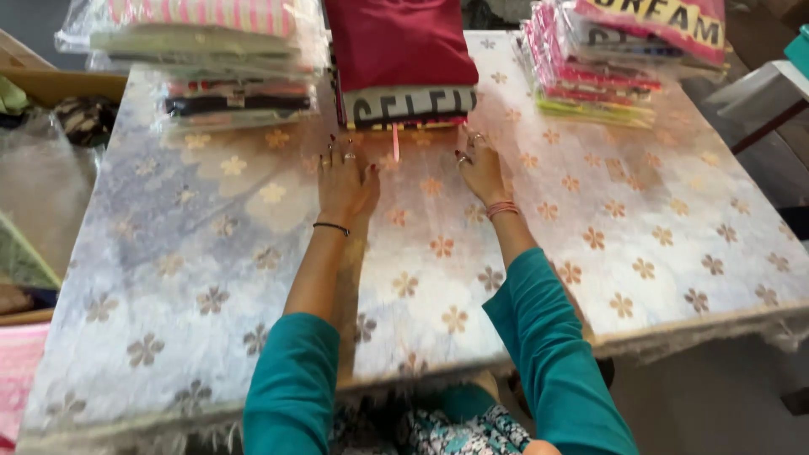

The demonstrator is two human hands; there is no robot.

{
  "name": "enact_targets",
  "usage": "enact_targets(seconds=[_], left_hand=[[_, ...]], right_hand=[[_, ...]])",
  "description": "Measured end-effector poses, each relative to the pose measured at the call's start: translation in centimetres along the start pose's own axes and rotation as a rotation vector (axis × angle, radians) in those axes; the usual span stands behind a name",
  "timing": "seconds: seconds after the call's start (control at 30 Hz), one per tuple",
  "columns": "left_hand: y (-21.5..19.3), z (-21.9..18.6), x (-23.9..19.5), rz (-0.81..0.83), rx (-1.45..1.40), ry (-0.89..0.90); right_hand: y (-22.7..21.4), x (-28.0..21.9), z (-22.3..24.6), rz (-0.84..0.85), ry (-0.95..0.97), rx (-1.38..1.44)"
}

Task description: The person folds a red long-sleeved shirt, a blue and black striped shirt, and a grey t-shirt on a table covered with a floral tablecloth. Each shirt is smoothed, folded into a compact rectangle, and stacked on top of the others.

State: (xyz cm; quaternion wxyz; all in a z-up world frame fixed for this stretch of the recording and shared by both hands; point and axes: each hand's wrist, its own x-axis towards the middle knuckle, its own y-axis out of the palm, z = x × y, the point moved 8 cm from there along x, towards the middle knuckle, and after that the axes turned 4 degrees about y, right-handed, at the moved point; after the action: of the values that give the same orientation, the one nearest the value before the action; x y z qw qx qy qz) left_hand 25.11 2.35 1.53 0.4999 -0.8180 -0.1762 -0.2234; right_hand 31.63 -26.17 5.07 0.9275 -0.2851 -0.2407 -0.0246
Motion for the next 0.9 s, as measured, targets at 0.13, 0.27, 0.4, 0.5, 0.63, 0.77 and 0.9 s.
enact_targets(seconds=[0.13, 0.27, 0.4, 0.5, 0.63, 0.77, 0.9], left_hand=[[-1.0, 0.4, -3.9, -0.013, 0.106, 0.022], [-4.0, 0.9, -8.0, 0.107, 0.116, 0.053], [-6.4, 5.0, -7.8, 0.053, 0.091, 0.144], [-12.1, 10.8, -9.6, 0.001, 0.173, 0.056], [-24.6, 19.4, -16.1, 0.114, 0.431, -0.254], [-38.3, 31.5, -28.2, -0.401, 0.542, -0.317], [-47.5, 33.3, -44.8, -0.603, 0.595, -0.792]], right_hand=[[-0.4, -5.3, 1.4, 0.094, -0.115, -0.276], [-0.9, -9.7, 4.8, 0.125, -0.283, -0.230], [-0.5, -8.6, 3.2, 0.147, -0.288, -0.236], [0.2, -8.2, 0.7, 0.140, -0.283, -0.300], [0.4, -8.4, 0.6, 0.170, -0.374, -0.297], [0.9, -7.9, -1.7, 0.177, -0.356, -0.354], [1.0, -7.8, -2.2, 0.177, -0.383, -0.339]])
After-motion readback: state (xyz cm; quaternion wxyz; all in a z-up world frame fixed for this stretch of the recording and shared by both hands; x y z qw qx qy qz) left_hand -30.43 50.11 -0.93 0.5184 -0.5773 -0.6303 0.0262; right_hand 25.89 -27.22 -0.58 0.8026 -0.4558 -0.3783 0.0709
